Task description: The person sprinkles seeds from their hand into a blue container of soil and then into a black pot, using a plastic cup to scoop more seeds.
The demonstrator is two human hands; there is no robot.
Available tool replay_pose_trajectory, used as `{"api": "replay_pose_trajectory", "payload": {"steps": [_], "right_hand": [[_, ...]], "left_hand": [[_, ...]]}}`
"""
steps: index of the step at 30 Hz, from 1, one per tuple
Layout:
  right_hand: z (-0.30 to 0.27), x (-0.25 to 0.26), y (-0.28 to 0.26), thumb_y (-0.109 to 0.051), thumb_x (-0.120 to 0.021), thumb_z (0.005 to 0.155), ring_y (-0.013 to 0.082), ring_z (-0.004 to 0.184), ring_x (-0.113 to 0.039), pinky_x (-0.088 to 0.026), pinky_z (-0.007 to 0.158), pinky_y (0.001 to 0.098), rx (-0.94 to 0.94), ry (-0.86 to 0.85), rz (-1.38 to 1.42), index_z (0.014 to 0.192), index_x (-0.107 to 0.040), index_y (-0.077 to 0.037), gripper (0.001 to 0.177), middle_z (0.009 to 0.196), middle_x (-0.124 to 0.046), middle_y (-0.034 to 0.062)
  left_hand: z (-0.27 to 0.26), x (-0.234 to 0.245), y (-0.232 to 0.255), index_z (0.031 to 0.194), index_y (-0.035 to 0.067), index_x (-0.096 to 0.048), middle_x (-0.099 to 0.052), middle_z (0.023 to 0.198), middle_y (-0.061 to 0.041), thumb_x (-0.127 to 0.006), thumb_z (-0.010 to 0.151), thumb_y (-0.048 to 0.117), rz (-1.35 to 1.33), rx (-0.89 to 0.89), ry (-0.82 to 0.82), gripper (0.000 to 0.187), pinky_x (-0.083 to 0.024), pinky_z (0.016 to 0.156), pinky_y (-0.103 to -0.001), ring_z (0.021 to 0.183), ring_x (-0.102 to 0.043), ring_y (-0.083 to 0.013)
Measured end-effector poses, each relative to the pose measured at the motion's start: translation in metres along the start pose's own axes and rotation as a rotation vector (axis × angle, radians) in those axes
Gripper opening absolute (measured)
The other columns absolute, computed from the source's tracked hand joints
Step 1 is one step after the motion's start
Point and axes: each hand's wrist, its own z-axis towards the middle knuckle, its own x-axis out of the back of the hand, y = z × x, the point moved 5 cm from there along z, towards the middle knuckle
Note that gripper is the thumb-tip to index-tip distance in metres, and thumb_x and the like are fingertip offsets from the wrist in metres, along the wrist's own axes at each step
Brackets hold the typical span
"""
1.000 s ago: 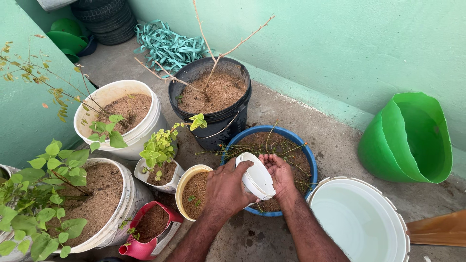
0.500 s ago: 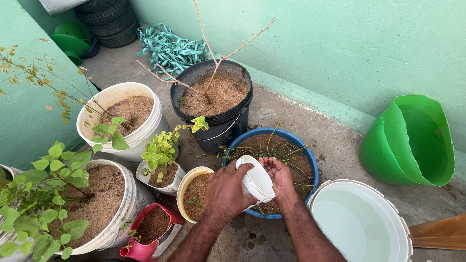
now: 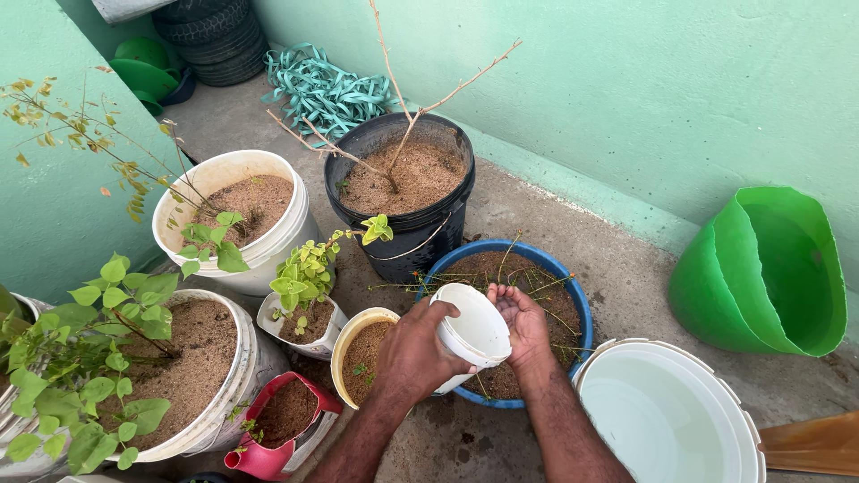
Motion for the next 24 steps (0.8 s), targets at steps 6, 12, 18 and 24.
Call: {"api": "replay_pose_trajectory", "payload": {"steps": [6,12,18,24], "right_hand": [[0.005,-0.086,-0.027,-0.014,-0.052,0.108,0.0196,0.08,-0.069,-0.068,0.076,0.0292,0.065,0.048,0.02,0.094,-0.06,0.003,0.023,0.089,-0.067,0.0127],[-0.014,-0.184,-0.05,-0.03,-0.052,0.107,0.0084,0.054,-0.048,-0.044,0.04,0.0207,0.108,0.161,-0.674,0.089,-0.062,-0.008,0.03,0.071,-0.057,0.0006],[-0.015,-0.247,-0.062,-0.038,-0.054,0.11,0.0045,0.048,-0.036,-0.031,0.034,0.0181,0.155,0.027,-0.993,0.087,-0.057,-0.01,0.036,0.066,-0.047,-0.0048],[-0.009,-0.262,-0.056,-0.025,-0.049,0.107,0.0054,0.051,-0.04,-0.037,0.038,0.0204,0.187,-0.051,-1.356,0.099,-0.066,-0.008,0.026,0.069,-0.052,-0.0028]], "left_hand": [[0.0,0.02,-0.013,0.108,0.009,-0.061,-0.065,0.12,-0.009,-0.1,0.057,0.025,-0.251,0.06,0.233,0.066,-0.056,0.099,-0.043,0.117,-0.066,-0.0259],[-0.007,0.044,-0.011,0.099,0.005,-0.061,-0.066,0.117,-0.013,-0.101,0.056,0.021,-0.306,-0.025,0.449,0.061,-0.055,0.099,-0.046,0.117,-0.065,-0.0289],[-0.014,0.052,-0.021,0.101,0.009,-0.062,-0.064,0.121,-0.01,-0.098,0.059,0.025,-0.357,0.08,0.388,0.058,-0.057,0.1,-0.044,0.118,-0.066,-0.0261],[-0.018,0.056,-0.02,0.104,0.009,-0.062,-0.062,0.123,-0.01,-0.101,0.057,0.025,-0.298,0.123,0.362,0.064,-0.054,0.099,-0.045,0.118,-0.064,-0.0269]]}}
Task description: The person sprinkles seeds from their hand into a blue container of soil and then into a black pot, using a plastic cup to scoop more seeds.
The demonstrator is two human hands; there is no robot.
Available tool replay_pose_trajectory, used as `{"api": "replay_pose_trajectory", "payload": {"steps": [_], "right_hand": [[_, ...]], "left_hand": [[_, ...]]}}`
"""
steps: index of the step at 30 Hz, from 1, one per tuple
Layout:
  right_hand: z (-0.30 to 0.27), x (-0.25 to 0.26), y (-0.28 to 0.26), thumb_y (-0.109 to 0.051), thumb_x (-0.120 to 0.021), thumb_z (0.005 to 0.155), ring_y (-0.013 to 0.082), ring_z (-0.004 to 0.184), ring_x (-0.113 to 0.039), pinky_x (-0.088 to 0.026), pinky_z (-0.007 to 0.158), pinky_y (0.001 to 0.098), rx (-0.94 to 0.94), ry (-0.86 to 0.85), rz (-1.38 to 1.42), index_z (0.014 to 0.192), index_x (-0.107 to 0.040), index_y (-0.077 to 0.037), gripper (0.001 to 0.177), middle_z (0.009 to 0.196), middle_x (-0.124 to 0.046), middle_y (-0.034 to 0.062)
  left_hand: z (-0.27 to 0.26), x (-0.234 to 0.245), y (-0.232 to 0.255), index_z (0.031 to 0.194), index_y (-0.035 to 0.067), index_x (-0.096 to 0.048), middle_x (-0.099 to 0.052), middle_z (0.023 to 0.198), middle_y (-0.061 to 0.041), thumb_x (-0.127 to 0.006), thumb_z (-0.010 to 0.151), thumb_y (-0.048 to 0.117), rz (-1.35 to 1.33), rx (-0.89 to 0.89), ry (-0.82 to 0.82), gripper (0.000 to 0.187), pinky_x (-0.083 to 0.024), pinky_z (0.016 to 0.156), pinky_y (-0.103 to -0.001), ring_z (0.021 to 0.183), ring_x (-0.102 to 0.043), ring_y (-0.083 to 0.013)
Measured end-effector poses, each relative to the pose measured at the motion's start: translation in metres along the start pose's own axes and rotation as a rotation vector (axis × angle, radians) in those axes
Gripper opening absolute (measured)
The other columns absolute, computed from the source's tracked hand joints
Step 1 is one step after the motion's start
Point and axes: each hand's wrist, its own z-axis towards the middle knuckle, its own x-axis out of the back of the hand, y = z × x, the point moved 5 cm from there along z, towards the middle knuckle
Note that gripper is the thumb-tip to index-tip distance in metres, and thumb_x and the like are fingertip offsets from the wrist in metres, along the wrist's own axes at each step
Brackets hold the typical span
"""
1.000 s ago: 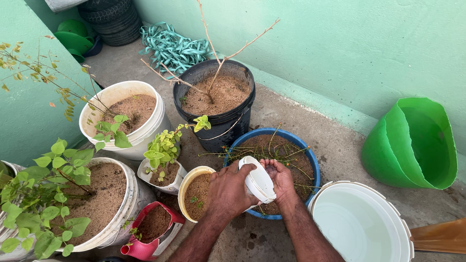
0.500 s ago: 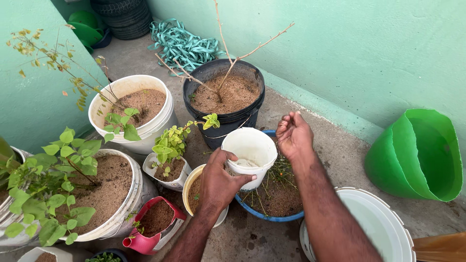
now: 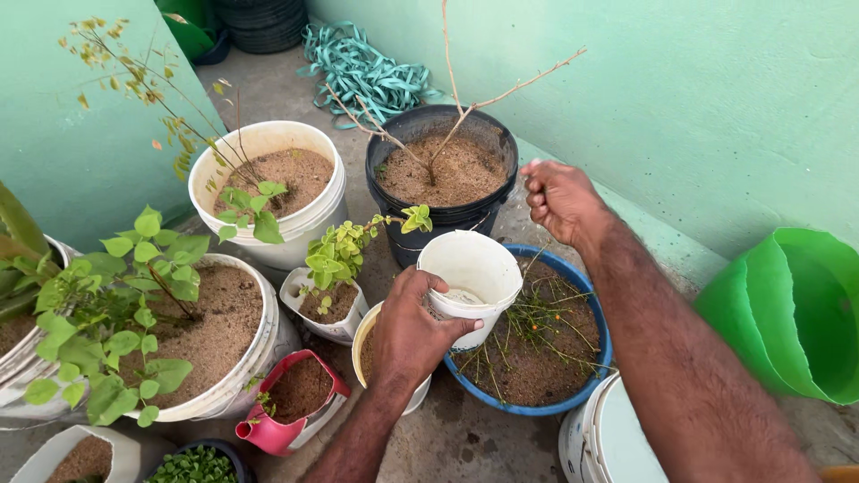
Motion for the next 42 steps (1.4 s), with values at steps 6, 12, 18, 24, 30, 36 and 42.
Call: {"api": "replay_pose_trajectory", "payload": {"steps": [6,12,18,24,30,36,42], "right_hand": [[-0.01,0.001,0.044,-0.013,-0.052,0.104,0.0067,0.051,-0.043,-0.038,0.039,0.0201,-0.055,-0.179,-0.362,0.114,-0.065,-0.003,0.019,0.069,-0.057,-0.0011],[-0.007,0.064,0.056,-0.016,-0.054,0.107,0.0068,0.054,-0.042,-0.039,0.041,0.0203,-0.109,-0.114,-0.228,0.115,-0.066,-0.001,0.02,0.073,-0.054,0.0002],[-0.004,0.082,0.026,-0.013,-0.058,0.108,0.011,0.064,-0.051,-0.049,0.054,0.0245,0.132,-0.103,-0.171,0.121,-0.066,0.001,0.021,0.085,-0.059,0.0073],[-0.019,0.067,0.008,-0.005,-0.05,0.104,0.0191,0.114,-0.069,-0.057,0.105,0.0313,0.187,-0.034,-0.447,0.124,-0.064,0.0,0.025,0.119,-0.071,0.0148],[-0.025,0.072,0.015,0.005,-0.045,0.101,0.0171,0.113,-0.072,-0.057,0.107,0.0335,0.256,0.061,-0.951,0.121,-0.071,-0.004,0.035,0.119,-0.076,0.0133],[-0.032,0.08,0.016,-0.006,-0.056,0.102,0.0161,0.105,-0.074,-0.058,0.103,0.0355,0.347,0.15,-1.201,0.116,-0.077,-0.011,0.026,0.114,-0.079,0.0067],[-0.034,0.085,0.01,-0.015,-0.065,0.101,0.0158,0.095,-0.077,-0.063,0.094,0.0357,0.322,0.174,-1.262,0.114,-0.078,-0.015,0.019,0.107,-0.08,0.004]], "left_hand": [[-0.001,0.004,-0.001,0.107,0.01,-0.062,-0.064,0.121,-0.01,-0.1,0.058,0.028,-0.013,-0.041,0.016,0.064,-0.055,0.1,-0.044,0.116,-0.066,-0.0264],[-0.001,0.009,-0.003,0.108,0.009,-0.062,-0.062,0.127,-0.01,-0.098,0.059,0.028,-0.056,-0.041,0.021,0.063,-0.055,0.099,-0.044,0.118,-0.066,-0.0274],[0.0,0.012,0.005,0.106,0.008,-0.064,-0.06,0.129,-0.013,-0.101,0.055,0.025,-0.025,-0.15,0.101,0.065,-0.054,0.101,-0.046,0.121,-0.062,-0.0301],[0.0,0.003,0.007,0.111,0.01,-0.062,-0.059,0.127,-0.011,-0.099,0.06,0.028,-0.036,-0.094,0.009,0.065,-0.054,0.101,-0.046,0.122,-0.061,-0.0274],[-0.003,0.0,0.009,0.112,0.011,-0.062,-0.058,0.127,-0.009,-0.099,0.06,0.033,0.003,-0.08,-0.018,0.068,-0.055,0.099,-0.045,0.121,-0.061,-0.0259],[-0.002,0.001,0.003,0.113,0.013,-0.061,-0.058,0.13,-0.009,-0.099,0.06,0.033,-0.002,-0.079,-0.026,0.068,-0.056,0.1,-0.045,0.122,-0.062,-0.0256],[-0.003,0.006,0.003,0.113,0.014,-0.061,-0.055,0.133,-0.011,-0.1,0.06,0.033,0.035,-0.123,0.006,0.069,-0.054,0.102,-0.047,0.126,-0.059,-0.0287]]}}
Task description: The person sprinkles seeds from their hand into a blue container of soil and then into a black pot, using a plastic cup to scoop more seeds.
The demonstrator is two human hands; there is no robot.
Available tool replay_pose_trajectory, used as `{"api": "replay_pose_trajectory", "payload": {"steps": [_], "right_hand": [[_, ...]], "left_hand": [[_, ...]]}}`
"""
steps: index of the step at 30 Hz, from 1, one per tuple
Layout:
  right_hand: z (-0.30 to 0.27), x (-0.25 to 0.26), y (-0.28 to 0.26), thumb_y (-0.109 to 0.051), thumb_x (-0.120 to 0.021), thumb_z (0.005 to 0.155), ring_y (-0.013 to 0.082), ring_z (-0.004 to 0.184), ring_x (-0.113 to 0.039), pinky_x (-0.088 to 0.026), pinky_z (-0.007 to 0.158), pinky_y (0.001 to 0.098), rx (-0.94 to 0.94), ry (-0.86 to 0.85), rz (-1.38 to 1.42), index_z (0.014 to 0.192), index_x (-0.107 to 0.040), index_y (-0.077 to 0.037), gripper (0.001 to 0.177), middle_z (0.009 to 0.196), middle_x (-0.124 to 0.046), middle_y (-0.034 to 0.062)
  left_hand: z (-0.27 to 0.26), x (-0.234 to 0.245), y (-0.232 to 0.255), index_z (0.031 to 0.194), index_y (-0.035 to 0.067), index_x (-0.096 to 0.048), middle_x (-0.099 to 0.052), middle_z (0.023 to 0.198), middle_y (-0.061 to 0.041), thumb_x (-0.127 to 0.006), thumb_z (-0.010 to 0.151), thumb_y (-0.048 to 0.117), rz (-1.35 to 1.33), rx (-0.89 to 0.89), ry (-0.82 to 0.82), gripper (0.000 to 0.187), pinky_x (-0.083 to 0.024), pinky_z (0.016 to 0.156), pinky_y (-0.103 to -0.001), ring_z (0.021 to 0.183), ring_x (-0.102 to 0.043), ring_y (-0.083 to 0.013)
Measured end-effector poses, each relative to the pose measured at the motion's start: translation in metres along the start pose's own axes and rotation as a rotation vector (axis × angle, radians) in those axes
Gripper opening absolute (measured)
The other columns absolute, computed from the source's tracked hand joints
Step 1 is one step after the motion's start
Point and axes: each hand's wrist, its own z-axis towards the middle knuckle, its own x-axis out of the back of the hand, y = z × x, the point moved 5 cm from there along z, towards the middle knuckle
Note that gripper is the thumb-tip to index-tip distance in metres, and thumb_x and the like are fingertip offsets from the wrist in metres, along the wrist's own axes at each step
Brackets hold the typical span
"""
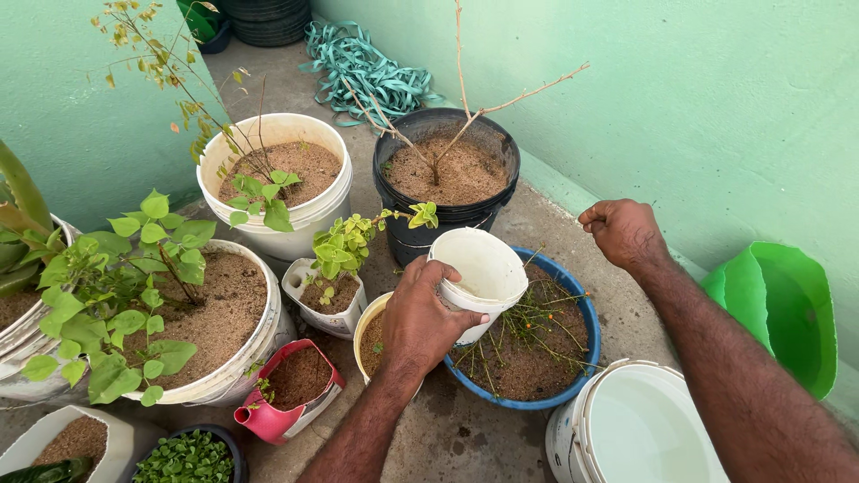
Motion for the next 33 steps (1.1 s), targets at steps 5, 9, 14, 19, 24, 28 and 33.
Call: {"api": "replay_pose_trajectory", "payload": {"steps": [5,9,14,19,24,28,33], "right_hand": [[-0.001,0.0,-0.006,-0.018,-0.071,0.098,0.0149,0.091,-0.077,-0.062,0.093,0.0352,0.013,0.015,0.01,0.111,-0.079,-0.014,0.016,0.104,-0.081,0.0056],[-0.006,0.001,-0.017,-0.02,-0.073,0.097,0.0153,0.088,-0.077,-0.064,0.089,0.0347,0.005,0.016,0.023,0.11,-0.08,-0.015,0.015,0.104,-0.081,0.0053],[-0.014,0.007,-0.035,-0.015,-0.072,0.097,0.0122,0.088,-0.075,-0.063,0.085,0.0328,0.048,0.127,0.15,0.101,-0.08,-0.011,0.01,0.099,-0.08,0.0071],[-0.019,0.001,-0.021,-0.007,-0.072,0.097,0.016,0.09,-0.075,-0.065,0.083,0.0311,0.053,0.189,0.968,0.105,-0.076,-0.005,0.009,0.102,-0.077,0.0114],[-0.039,-0.066,-0.035,-0.009,-0.069,0.099,0.0262,0.105,-0.073,-0.057,0.101,0.0462,-0.065,-0.156,1.04,0.128,-0.065,-0.006,0.029,0.119,-0.074,0.018],[-0.067,-0.084,-0.059,-0.015,-0.073,0.089,0.0351,0.14,-0.041,-0.042,0.113,0.0548,0.083,-0.116,0.326,0.14,-0.059,-0.016,0.053,0.158,-0.041,0.0166],[-0.087,-0.086,-0.055,-0.031,-0.077,0.09,0.0369,0.144,-0.041,-0.025,0.124,0.0616,-0.076,-0.026,-0.017,0.148,-0.053,-0.02,0.064,0.158,-0.044,0.0153]], "left_hand": [[-0.002,0.001,0.003,0.114,0.015,-0.061,-0.055,0.134,-0.011,-0.099,0.061,0.033,0.011,0.029,-0.036,0.068,-0.053,0.104,-0.046,0.128,-0.057,-0.0278],[-0.002,-0.002,0.004,0.117,0.015,-0.06,-0.054,0.134,-0.01,-0.098,0.063,0.033,0.0,0.061,-0.09,0.068,-0.053,0.105,-0.045,0.129,-0.057,-0.0261],[-0.001,-0.001,0.003,0.117,0.015,-0.06,-0.053,0.136,-0.01,-0.098,0.063,0.033,0.005,0.055,-0.085,0.068,-0.054,0.104,-0.046,0.13,-0.057,-0.0267],[0.0,-0.001,0.001,0.116,0.014,-0.06,-0.052,0.136,-0.012,-0.099,0.062,0.033,0.012,0.026,-0.058,0.069,-0.053,0.104,-0.046,0.13,-0.056,-0.0287],[-0.001,-0.005,-0.001,0.116,0.016,-0.061,-0.055,0.135,-0.009,-0.098,0.062,0.035,0.012,0.077,-0.09,0.068,-0.055,0.102,-0.046,0.127,-0.059,-0.0262],[-0.001,-0.005,0.0,0.116,0.015,-0.06,-0.056,0.131,-0.01,-0.097,0.062,0.036,0.009,0.007,-0.09,0.069,-0.057,0.101,-0.045,0.125,-0.061,-0.0258],[-0.002,-0.007,0.002,0.116,0.014,-0.06,-0.055,0.131,-0.01,-0.098,0.062,0.034,0.028,0.018,-0.121,0.069,-0.056,0.1,-0.047,0.124,-0.06,-0.0281]]}}
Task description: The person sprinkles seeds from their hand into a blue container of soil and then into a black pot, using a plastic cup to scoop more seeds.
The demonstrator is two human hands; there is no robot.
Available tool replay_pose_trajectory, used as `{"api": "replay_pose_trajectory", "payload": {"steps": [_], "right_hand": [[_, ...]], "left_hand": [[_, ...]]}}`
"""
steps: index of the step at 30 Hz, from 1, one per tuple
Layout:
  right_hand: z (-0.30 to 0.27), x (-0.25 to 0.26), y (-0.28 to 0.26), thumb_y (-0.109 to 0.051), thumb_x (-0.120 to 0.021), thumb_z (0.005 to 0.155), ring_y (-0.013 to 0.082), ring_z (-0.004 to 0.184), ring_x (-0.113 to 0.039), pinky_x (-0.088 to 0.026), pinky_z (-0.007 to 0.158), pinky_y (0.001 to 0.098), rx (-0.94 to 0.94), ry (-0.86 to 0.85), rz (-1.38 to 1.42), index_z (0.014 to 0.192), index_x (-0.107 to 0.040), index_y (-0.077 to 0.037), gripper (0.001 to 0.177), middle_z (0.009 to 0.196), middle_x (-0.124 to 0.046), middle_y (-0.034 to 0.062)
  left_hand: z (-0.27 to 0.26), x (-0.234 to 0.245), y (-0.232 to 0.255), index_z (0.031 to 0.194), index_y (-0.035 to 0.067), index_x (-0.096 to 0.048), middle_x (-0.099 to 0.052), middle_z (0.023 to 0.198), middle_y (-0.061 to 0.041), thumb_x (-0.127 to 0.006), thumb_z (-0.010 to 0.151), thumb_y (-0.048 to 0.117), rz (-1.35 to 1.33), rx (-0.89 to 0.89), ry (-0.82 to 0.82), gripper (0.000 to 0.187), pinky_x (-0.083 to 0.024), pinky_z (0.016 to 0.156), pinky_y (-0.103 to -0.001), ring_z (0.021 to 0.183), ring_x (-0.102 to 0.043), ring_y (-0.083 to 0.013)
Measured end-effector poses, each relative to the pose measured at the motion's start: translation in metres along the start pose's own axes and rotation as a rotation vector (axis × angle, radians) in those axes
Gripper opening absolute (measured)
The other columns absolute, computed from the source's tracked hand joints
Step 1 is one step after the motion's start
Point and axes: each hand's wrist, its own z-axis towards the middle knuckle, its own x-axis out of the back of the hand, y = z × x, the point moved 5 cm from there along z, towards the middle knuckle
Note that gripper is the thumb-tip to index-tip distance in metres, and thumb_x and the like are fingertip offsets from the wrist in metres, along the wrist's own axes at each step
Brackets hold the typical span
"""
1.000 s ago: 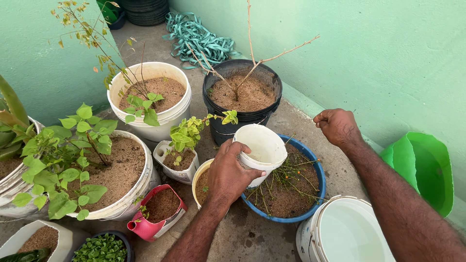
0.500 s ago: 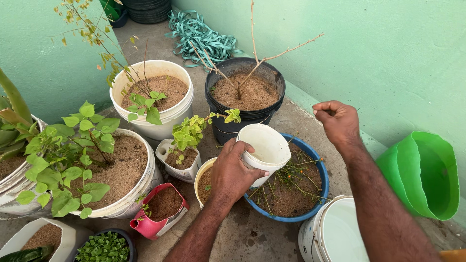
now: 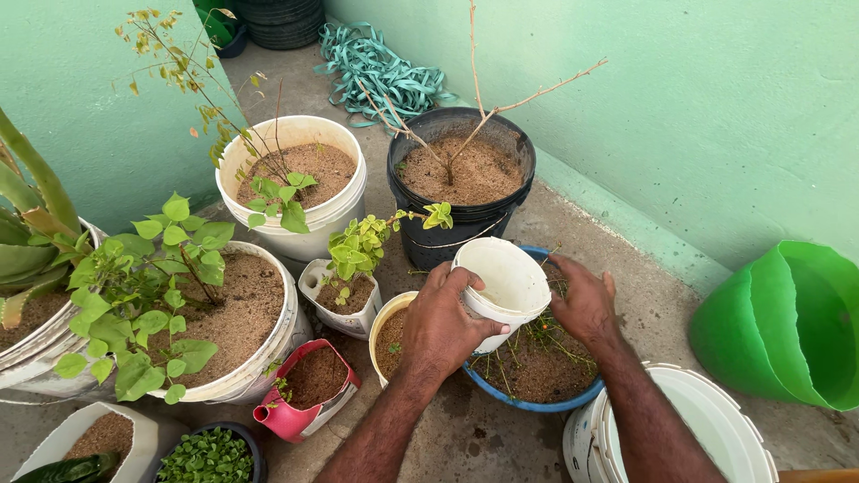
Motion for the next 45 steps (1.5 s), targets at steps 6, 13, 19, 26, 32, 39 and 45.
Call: {"api": "replay_pose_trajectory", "payload": {"steps": [6,13,19,26,32,39,45], "right_hand": [[0.004,-0.016,0.007,-0.025,-0.069,0.092,0.0331,0.135,-0.056,-0.047,0.114,0.0499,-0.017,0.095,0.986,0.121,-0.067,-0.006,0.034,0.14,-0.061,0.0193],[0.01,-0.049,-0.005,-0.03,-0.054,0.106,0.029,0.116,-0.068,-0.056,0.106,0.0429,-0.342,-0.058,2.082,0.105,-0.065,0.0,0.032,0.113,-0.071,0.0173],[0.008,-0.1,-0.005,-0.023,-0.053,0.107,0.0215,0.102,-0.07,-0.06,0.097,0.0409,-0.505,-0.036,2.193,0.1,-0.064,-0.002,0.024,0.104,-0.072,0.0125],[0.009,-0.133,0.006,-0.018,-0.055,0.106,0.0195,0.096,-0.069,-0.061,0.094,0.0386,-0.528,-0.006,2.307,0.1,-0.066,-0.002,0.02,0.1,-0.072,0.0109],[0.005,-0.134,0.009,-0.02,-0.053,0.105,0.0187,0.091,-0.071,-0.064,0.088,0.0391,-0.595,-0.027,2.334,0.098,-0.065,-0.002,0.022,0.096,-0.07,0.0096],[-0.005,-0.145,0.015,-0.019,-0.051,0.107,0.0157,0.089,-0.07,-0.064,0.086,0.035,-0.654,-0.021,2.364,0.102,-0.065,-0.002,0.022,0.096,-0.07,0.0094],[-0.006,-0.15,0.018,-0.02,-0.052,0.106,0.0159,0.088,-0.07,-0.064,0.085,0.0359,-0.649,-0.019,2.364,0.101,-0.064,-0.003,0.022,0.096,-0.07,0.0087]], "left_hand": [[0.001,-0.002,0.0,0.116,0.015,-0.06,-0.057,0.126,-0.009,-0.099,0.061,0.034,0.027,0.007,-0.02,0.07,-0.055,0.1,-0.047,0.122,-0.062,-0.0274],[0.001,-0.016,-0.004,0.117,0.014,-0.061,-0.057,0.124,-0.009,-0.098,0.064,0.028,0.086,-0.007,-0.083,0.066,-0.057,0.098,-0.046,0.119,-0.064,-0.0268],[0.001,-0.029,-0.004,0.113,0.011,-0.064,-0.057,0.123,-0.012,-0.099,0.061,0.026,0.242,-0.073,-0.06,0.064,-0.056,0.096,-0.047,0.117,-0.063,-0.0313],[0.001,-0.048,0.003,0.121,0.012,-0.065,-0.053,0.133,-0.02,-0.097,0.067,0.022,0.362,-0.178,-0.025,0.063,-0.049,0.102,-0.056,0.127,-0.056,-0.0385],[0.002,-0.056,0.008,0.125,0.014,-0.063,-0.045,0.143,-0.023,-0.095,0.069,0.02,0.381,-0.146,-0.09,0.064,-0.043,0.107,-0.06,0.135,-0.047,-0.0412],[0.003,-0.071,0.015,0.132,0.017,-0.059,-0.04,0.147,-0.023,-0.091,0.076,0.018,0.467,-0.161,-0.161,0.064,-0.036,0.112,-0.061,0.141,-0.039,-0.0407],[0.002,-0.077,0.013,0.134,0.019,-0.058,-0.037,0.151,-0.023,-0.091,0.076,0.019,0.476,-0.133,-0.197,0.066,-0.035,0.113,-0.06,0.143,-0.037,-0.0406]]}}
